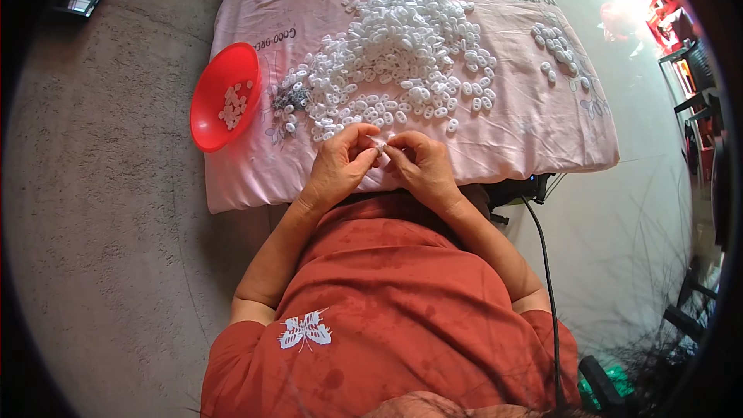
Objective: The person assembles small plastic parts by hand, taking pieces from a pile and joining them together.
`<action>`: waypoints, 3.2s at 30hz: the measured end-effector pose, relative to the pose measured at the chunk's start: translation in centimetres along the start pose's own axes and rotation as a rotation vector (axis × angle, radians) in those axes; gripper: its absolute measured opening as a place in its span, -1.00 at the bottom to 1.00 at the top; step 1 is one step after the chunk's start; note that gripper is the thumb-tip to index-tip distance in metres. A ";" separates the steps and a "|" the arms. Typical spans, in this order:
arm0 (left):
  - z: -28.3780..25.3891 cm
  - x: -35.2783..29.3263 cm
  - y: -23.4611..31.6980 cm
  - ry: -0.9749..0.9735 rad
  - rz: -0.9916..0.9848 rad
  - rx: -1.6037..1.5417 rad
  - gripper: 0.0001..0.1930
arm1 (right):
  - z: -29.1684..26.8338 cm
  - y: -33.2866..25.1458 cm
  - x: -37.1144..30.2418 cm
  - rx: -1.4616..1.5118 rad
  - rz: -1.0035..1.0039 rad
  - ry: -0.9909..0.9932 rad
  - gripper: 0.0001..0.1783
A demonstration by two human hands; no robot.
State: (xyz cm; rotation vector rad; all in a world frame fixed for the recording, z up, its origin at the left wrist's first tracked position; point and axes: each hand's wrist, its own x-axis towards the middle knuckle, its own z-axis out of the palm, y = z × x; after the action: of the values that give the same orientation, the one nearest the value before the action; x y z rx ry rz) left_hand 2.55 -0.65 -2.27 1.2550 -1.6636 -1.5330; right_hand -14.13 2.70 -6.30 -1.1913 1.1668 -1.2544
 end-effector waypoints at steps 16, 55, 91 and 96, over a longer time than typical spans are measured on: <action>-11.3 1.2 -2.9 0.479 0.136 0.800 -0.92 | -0.4 -0.1 -0.1 0.038 0.047 -0.022 -0.88; -0.7 1.3 -0.2 0.043 -0.043 -0.143 -0.87 | -1.3 -0.2 0.3 0.372 0.261 -0.112 -0.82; 1.1 0.6 0.4 0.068 0.006 -0.068 -0.86 | -1.0 0.3 -0.2 0.236 0.115 -0.093 -0.85; 1.2 0.6 0.3 0.072 0.016 -0.048 -0.86 | -1.0 0.3 -0.2 0.239 0.068 -0.058 -0.87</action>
State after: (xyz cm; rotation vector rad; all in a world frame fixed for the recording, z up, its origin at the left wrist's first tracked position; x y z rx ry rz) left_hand 1.21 -0.67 -2.28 1.2537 -1.5792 -1.4919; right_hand -15.08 2.90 -6.64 -0.9961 0.9769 -1.2610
